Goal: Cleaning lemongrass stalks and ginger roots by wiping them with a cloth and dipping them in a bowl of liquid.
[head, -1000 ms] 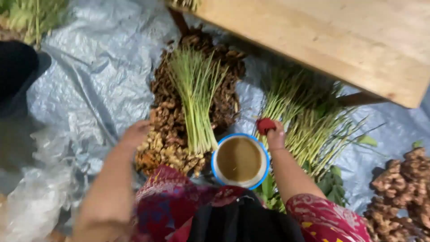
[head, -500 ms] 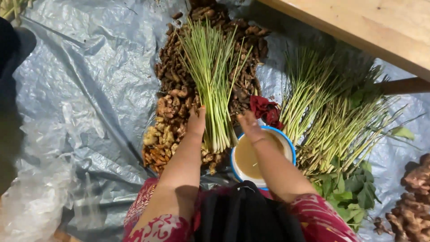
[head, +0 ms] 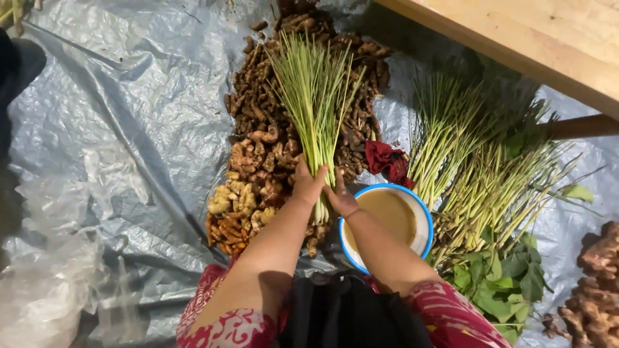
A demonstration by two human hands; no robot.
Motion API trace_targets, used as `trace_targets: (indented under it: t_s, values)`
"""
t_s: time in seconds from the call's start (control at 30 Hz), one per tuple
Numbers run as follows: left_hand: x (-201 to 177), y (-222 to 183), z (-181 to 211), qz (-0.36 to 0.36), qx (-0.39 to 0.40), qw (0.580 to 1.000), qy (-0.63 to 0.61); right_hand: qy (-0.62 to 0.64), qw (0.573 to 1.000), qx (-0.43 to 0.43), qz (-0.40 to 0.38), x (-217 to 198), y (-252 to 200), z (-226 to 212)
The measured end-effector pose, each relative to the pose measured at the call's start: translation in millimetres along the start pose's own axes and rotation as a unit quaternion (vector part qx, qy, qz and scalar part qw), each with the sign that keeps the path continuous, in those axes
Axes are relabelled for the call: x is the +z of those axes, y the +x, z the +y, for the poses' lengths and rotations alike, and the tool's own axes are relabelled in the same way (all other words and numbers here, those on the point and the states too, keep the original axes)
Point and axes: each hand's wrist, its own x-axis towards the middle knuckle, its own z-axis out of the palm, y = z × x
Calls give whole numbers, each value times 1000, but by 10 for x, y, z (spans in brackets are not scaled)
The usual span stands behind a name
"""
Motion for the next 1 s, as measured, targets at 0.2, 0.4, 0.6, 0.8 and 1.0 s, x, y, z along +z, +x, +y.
trace_targets:
  t_s: [0.2, 0.4, 0.6, 0.8, 1.0]
  values:
    - [56, 26, -27, 2, 24, 998, -66, 11, 1000, -16, 6, -60, -12, -81]
    - [-126, 189, -383, -9, -29, 987, -161, 44, 999, -9, -9, 70, -34, -198]
    - [-280, 212, -583, -8, -77, 970, -232, 61, 998, -21, -8, 259, -207, -299]
    - [-222, 160, -454, -25, -63, 976, -209, 86, 996, -1, 26, 220, -166, -311]
    - [-108, 491, -671, -39, -40, 982, -183, 96, 995, -8, 13, 95, -247, -398]
